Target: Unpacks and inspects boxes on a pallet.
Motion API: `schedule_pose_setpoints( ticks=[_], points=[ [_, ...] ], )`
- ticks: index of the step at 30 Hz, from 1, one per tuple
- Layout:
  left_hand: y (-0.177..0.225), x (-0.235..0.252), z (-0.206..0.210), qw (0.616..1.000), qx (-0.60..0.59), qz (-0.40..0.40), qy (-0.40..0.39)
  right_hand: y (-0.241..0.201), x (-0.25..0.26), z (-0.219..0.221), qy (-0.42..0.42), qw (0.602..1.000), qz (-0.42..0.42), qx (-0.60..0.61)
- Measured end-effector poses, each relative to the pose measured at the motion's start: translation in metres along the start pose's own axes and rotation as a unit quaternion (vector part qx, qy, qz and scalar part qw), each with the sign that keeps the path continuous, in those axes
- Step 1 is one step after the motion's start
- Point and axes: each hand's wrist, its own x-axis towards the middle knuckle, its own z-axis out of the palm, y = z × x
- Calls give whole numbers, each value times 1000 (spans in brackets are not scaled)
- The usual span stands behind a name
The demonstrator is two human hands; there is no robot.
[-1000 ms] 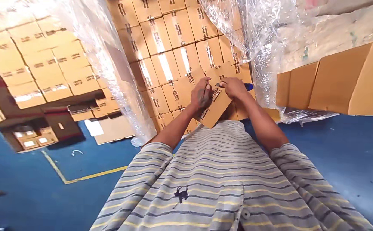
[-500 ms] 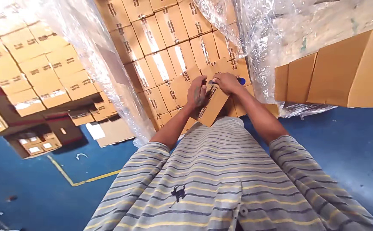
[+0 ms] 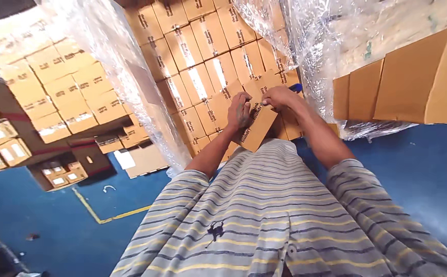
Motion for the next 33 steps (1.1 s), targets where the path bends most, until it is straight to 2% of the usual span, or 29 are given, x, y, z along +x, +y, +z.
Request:
schedule_pose_setpoints(
  ticks=[2,3,6,8,9,12,13,14,17,20,23,26,30,33],
  points=[
    [-3,-1,-1,1000,-5,0,3,9,-24,0,-60,996,36,-52],
    [-3,-1,-2,1000,-5,-2,0,12,-37,4,-65,995,61,-41],
    [4,8,-5,999,24,-32,-23,2,-65,24,40,981,189,34],
    [12,12,-10,995,57,-48,-64,-27,-78,54,125,938,300,124],
    [11,15,-11,994,66,-34,-84,-37,-82,70,158,911,328,192],
    [2,20,-9,990,46,-2,-132,-47,-84,115,197,807,292,475],
    [-1,20,-8,991,35,-6,-129,-49,-79,126,198,770,265,546],
    [-2,22,-9,992,22,-17,-122,-50,-70,131,208,753,250,573],
    [-6,21,-8,994,-15,-86,-60,-43,-40,126,274,771,244,521],
    [0,3,-2,984,-20,-162,71,-45,-21,82,284,836,253,395],
    [8,-21,8,965,-32,-197,171,-79,-8,50,259,909,256,203],
    [11,-27,13,958,-42,-201,199,-108,-8,40,207,946,227,103],
    [12,-25,7,953,-70,-221,194,-123,-6,35,181,944,256,104],
    [17,-23,3,949,-81,-242,183,-126,-1,32,178,953,230,87]
  ],
)
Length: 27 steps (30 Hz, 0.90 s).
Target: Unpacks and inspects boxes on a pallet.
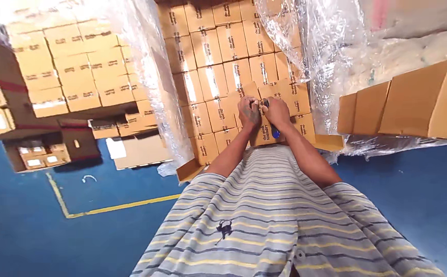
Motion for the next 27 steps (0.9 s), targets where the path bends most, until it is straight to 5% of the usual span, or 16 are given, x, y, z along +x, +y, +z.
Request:
schedule_pose_setpoints(
  ticks=[13,20,24,27],
  points=[
    [4,5,-3,999,23,-29,-21,-8,12,-2,-16,998,-39,-55],
    [3,15,-2,999,4,-35,-25,32,-71,21,-162,980,-62,-102],
    [10,13,-3,997,54,-51,-28,91,-117,54,-116,983,-15,138],
    [18,15,2,989,118,-72,-47,97,-135,83,-29,915,117,386]
  ],
)
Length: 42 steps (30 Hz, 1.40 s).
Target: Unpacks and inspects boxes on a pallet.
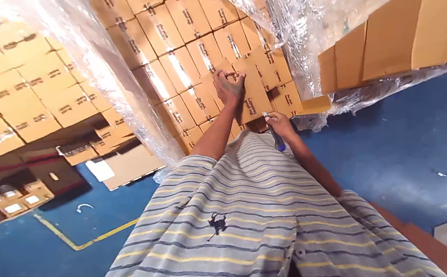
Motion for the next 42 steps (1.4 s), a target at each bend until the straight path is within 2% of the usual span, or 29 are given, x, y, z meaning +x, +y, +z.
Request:
schedule_pose_setpoints(
  ticks=[3,9,16,17,20,21,22,23,25,27,29,31,33,35,36,38,40,42],
  points=[
    [-1,1,3,1000,5,1,11,8,-12,24,60,992,22,109],
    [-3,1,3,1000,9,5,7,13,-29,58,142,985,11,93],
    [-6,6,7,1000,13,12,18,15,-30,82,173,979,-6,108],
    [-8,7,9,1000,14,9,22,19,-22,91,160,984,-20,79],
    [-10,11,13,999,-20,2,26,13,-31,110,-39,994,-74,-71],
    [-11,14,12,999,-37,-1,21,8,-37,110,-71,989,-74,-105],
    [-12,17,11,998,-58,0,14,3,-43,102,-62,988,-61,-125],
    [-14,20,8,996,-93,2,1,1,-46,88,-17,991,-50,-126],
    [-18,21,-1,986,-164,-5,-20,0,-45,68,134,984,-30,-110],
    [-15,21,-5,967,-249,-9,-45,-3,-27,54,240,963,-17,-118],
    [-15,18,-11,944,-321,-8,-80,-5,4,47,270,948,-13,-169],
    [-29,10,-23,950,-290,16,-112,0,23,47,252,951,-22,-175],
    [-39,-3,-38,971,-199,59,-115,9,27,52,232,965,-51,-110],
    [-34,-9,-27,974,-172,89,-114,19,30,40,250,964,-65,56],
    [-36,-13,-20,974,-178,77,-116,24,30,41,251,952,-27,175],
    [-44,-18,-7,972,-205,-11,-116,28,38,41,190,902,63,383],
    [-45,-14,0,967,-224,-58,-104,27,48,36,102,882,82,453],
    [-43,-9,2,959,-249,-72,-116,27,60,28,56,882,80,461]
  ],
)
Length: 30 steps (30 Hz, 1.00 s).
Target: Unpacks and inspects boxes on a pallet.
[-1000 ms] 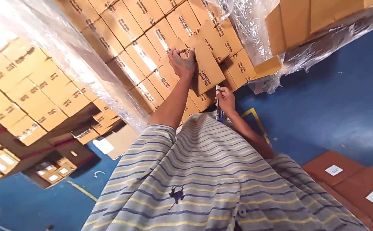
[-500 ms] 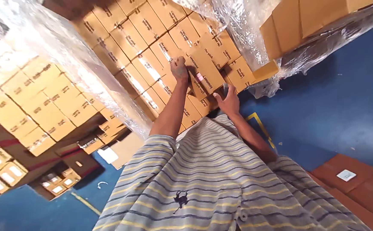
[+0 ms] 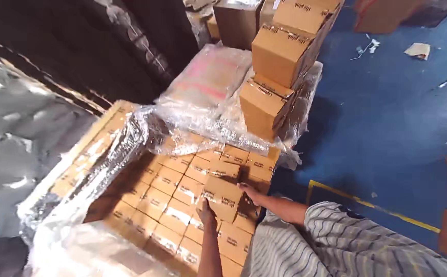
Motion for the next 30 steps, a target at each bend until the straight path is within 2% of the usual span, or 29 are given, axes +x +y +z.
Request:
schedule_pose_setpoints(
  ticks=[2,5,9,12,15,17,19,21,23,26,28,29,30],
  points=[
    [4,-2,-2,1000,-19,14,-11,-8,0,0,-29,999,-14,-43],
    [24,-21,1,998,-38,51,-25,-51,-31,-4,-42,979,-112,-166],
    [101,-96,36,985,-150,88,-15,-129,-105,-25,11,943,-247,-222],
    [173,-140,87,967,-155,182,-92,-201,-167,-69,39,915,-354,-188],
    [243,-160,148,930,-120,282,-203,-259,-202,-110,110,886,-434,-123],
    [284,-158,199,909,-76,320,-257,-291,-212,-135,155,881,-439,-85],
    [309,-144,255,902,-16,321,-289,-313,-207,-159,197,884,-422,-53],
    [313,-135,305,903,42,291,-314,-319,-188,-183,249,880,-402,-50],
    [300,-138,339,884,84,277,-367,-314,-172,-193,310,863,-396,-43],
    [273,-147,346,865,91,292,-397,-289,-162,-191,373,820,-433,-13],
    [249,-140,328,858,97,313,-396,-257,-155,-181,408,742,-531,-8],
    [231,-130,315,856,101,330,-385,-240,-150,-174,410,687,-600,-16],
    [212,-117,301,859,109,342,-364,-223,-148,-167,384,650,-655,-34]
  ],
)
